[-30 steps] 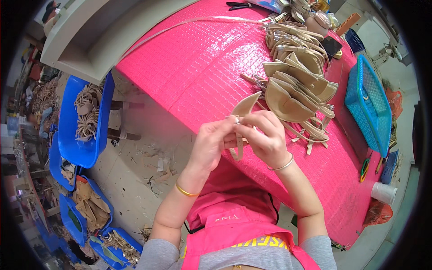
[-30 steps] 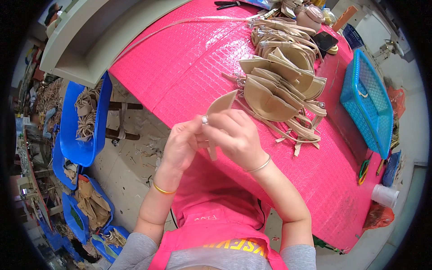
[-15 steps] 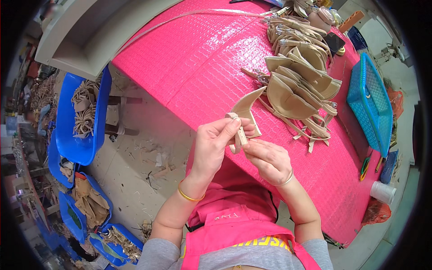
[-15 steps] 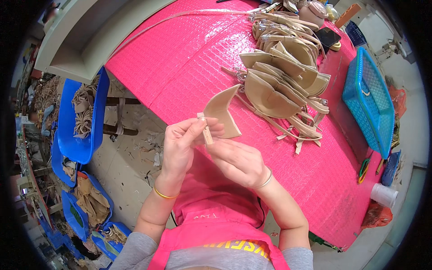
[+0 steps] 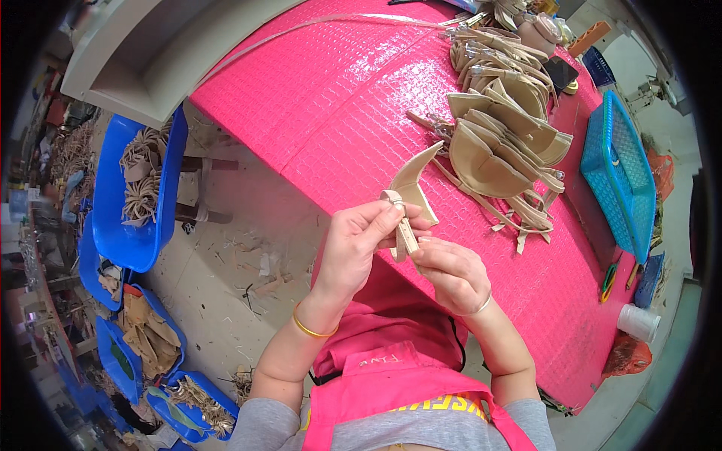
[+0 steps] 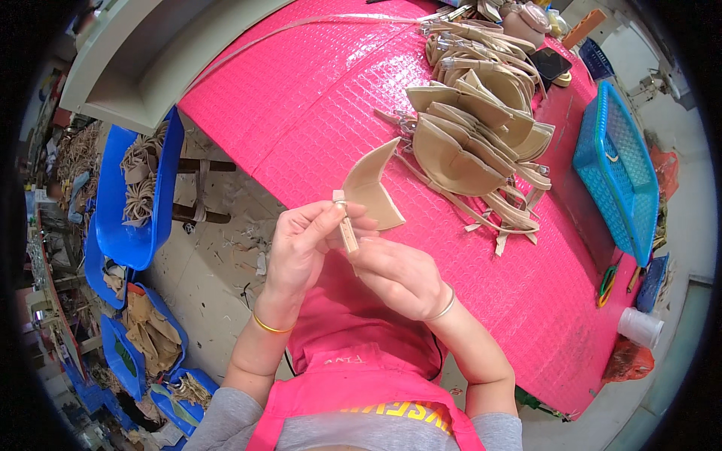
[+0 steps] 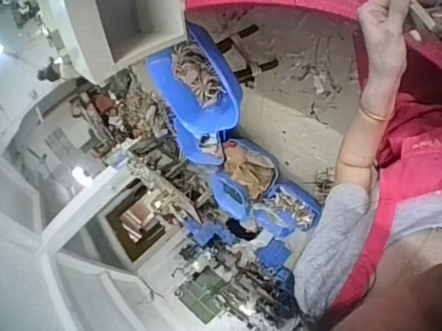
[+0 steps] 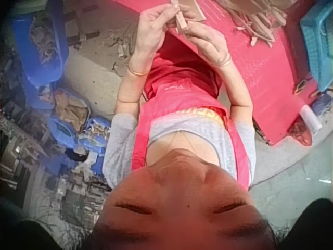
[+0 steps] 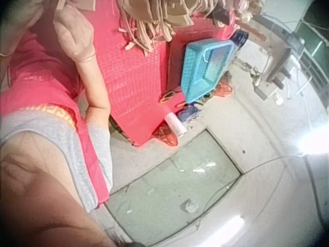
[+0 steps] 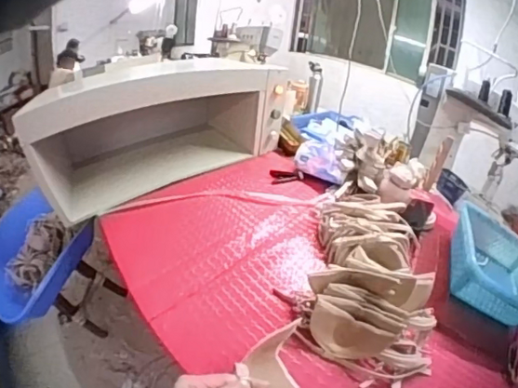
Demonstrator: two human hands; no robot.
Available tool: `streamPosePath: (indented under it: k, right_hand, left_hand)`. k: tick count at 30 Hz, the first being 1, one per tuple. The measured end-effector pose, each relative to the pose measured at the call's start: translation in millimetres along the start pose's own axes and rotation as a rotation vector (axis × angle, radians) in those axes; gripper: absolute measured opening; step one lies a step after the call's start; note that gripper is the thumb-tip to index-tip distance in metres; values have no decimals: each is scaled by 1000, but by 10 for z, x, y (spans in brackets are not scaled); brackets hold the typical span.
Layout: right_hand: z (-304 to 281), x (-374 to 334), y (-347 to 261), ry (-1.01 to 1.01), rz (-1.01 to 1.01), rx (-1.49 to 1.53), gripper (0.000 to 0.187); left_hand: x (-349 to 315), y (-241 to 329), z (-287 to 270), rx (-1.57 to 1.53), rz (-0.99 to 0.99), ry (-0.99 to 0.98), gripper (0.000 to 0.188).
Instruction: The recorder is assembling and checking strap components for sandals or high-heeled shoes, sliding a buckle or ring onto long thin leather/synthetic strips and attaching them to the heel/counter pieces.
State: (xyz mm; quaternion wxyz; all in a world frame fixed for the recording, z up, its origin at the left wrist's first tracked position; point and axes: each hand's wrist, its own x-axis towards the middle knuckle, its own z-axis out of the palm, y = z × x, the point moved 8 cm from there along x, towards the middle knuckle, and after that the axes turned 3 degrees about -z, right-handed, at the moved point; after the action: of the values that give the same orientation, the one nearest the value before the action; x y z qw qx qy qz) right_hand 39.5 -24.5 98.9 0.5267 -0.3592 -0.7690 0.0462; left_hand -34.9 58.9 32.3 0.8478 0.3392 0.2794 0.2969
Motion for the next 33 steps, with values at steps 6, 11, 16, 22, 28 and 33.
streamPosePath:
  k: [6, 11, 16, 22, 28, 33]
  right_hand:
    - [-41, 227, 305, 171, 449, 18, 12]
    - [97, 144, 659, 339, 892, 366, 7]
    - [159, 74, 649, 409, 931, 582, 10]
    - [71, 90, 650, 64, 836, 222, 9]
    - [110, 191, 511, 85, 728, 7, 13]
    - [73, 109, 603, 268, 822, 81, 10]
  left_hand:
    - [-89, 83, 36, 493, 121, 1, 27]
    - [-120, 113, -6, 366, 83, -69, 25]
    - [-91, 106, -36, 275, 28, -35, 27]
    - [-54, 5, -134, 163, 39, 88, 29]
    - [-45, -8, -173, 166, 75, 186, 30]
    - [-68, -26, -80, 162, 22, 132, 31]
